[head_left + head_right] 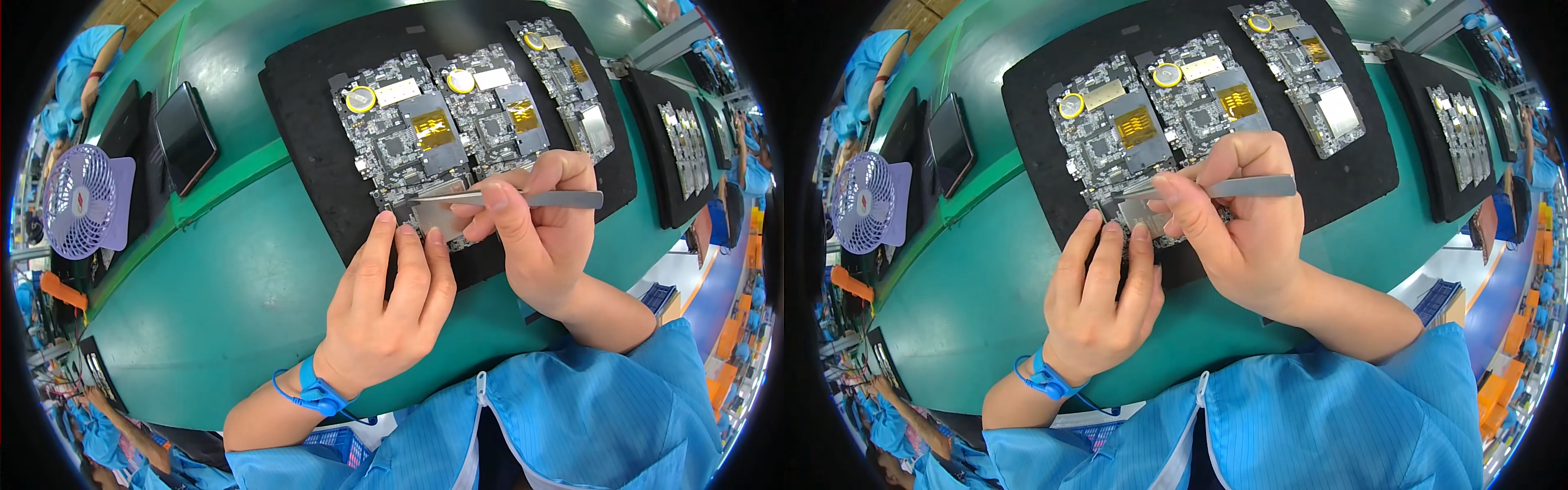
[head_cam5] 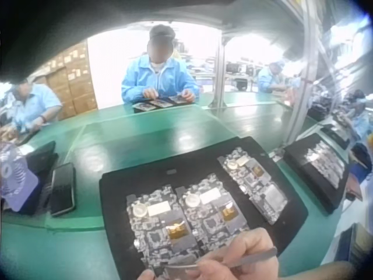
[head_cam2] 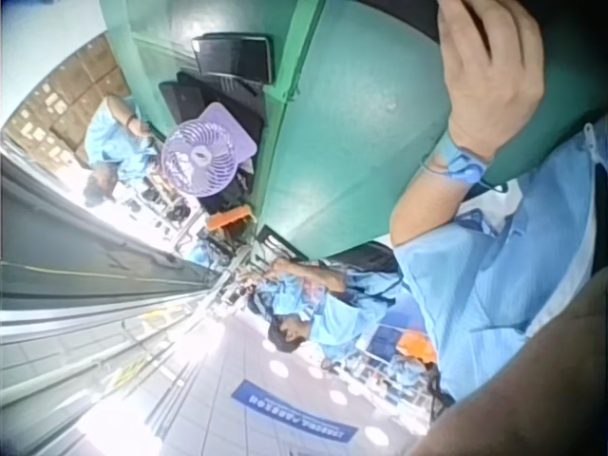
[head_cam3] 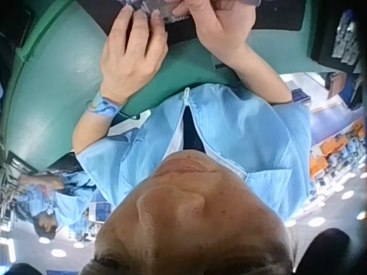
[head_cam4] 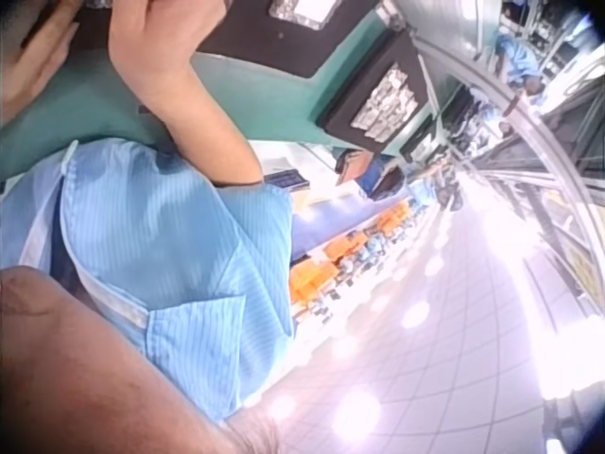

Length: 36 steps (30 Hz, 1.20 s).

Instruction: The person uses tweezers to pick up small, rectangular components from a green workbench and places them onto specific areas of circuit boards. The person handles multiple boards, moving them into position and applying the components with precision.

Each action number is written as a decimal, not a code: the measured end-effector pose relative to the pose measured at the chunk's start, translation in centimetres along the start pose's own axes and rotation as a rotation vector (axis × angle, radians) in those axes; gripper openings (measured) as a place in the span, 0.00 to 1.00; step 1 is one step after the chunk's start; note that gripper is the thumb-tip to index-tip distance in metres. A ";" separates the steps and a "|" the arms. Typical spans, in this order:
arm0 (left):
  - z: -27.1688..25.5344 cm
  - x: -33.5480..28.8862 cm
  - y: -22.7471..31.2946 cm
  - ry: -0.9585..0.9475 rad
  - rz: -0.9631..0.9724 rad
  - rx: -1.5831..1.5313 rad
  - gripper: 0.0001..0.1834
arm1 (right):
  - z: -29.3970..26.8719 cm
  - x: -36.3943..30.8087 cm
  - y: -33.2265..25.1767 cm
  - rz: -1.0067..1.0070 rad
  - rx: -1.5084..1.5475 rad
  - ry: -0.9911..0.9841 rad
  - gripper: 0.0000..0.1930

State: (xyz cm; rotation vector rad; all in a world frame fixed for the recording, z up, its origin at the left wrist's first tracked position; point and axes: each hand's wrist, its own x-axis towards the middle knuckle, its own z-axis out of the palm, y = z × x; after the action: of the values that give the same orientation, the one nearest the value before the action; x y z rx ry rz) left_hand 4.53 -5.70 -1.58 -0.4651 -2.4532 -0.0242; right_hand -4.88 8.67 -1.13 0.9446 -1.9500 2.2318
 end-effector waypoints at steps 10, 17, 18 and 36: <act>-0.2 0.3 -0.1 0.032 0.012 -0.001 0.10 | -0.4 -0.5 -0.6 -0.104 -0.059 0.010 0.12; -3.1 1.4 -1.1 -0.095 -0.175 -0.371 0.20 | -7.6 0.9 -5.6 0.061 0.161 0.358 0.07; -3.1 1.6 -1.2 -0.130 -0.176 -0.376 0.20 | -9.3 0.8 -5.5 0.066 0.204 0.364 0.07; -5.6 0.3 -0.7 -0.328 -1.225 -0.808 0.28 | -21.0 4.0 -1.7 0.584 -0.624 -0.023 0.18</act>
State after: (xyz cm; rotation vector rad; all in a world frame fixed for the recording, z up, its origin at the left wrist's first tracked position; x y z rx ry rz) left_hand 7.38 -6.94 3.19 0.8423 -2.5484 -1.5441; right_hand -16.24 26.68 1.55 0.3439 -2.9438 1.5631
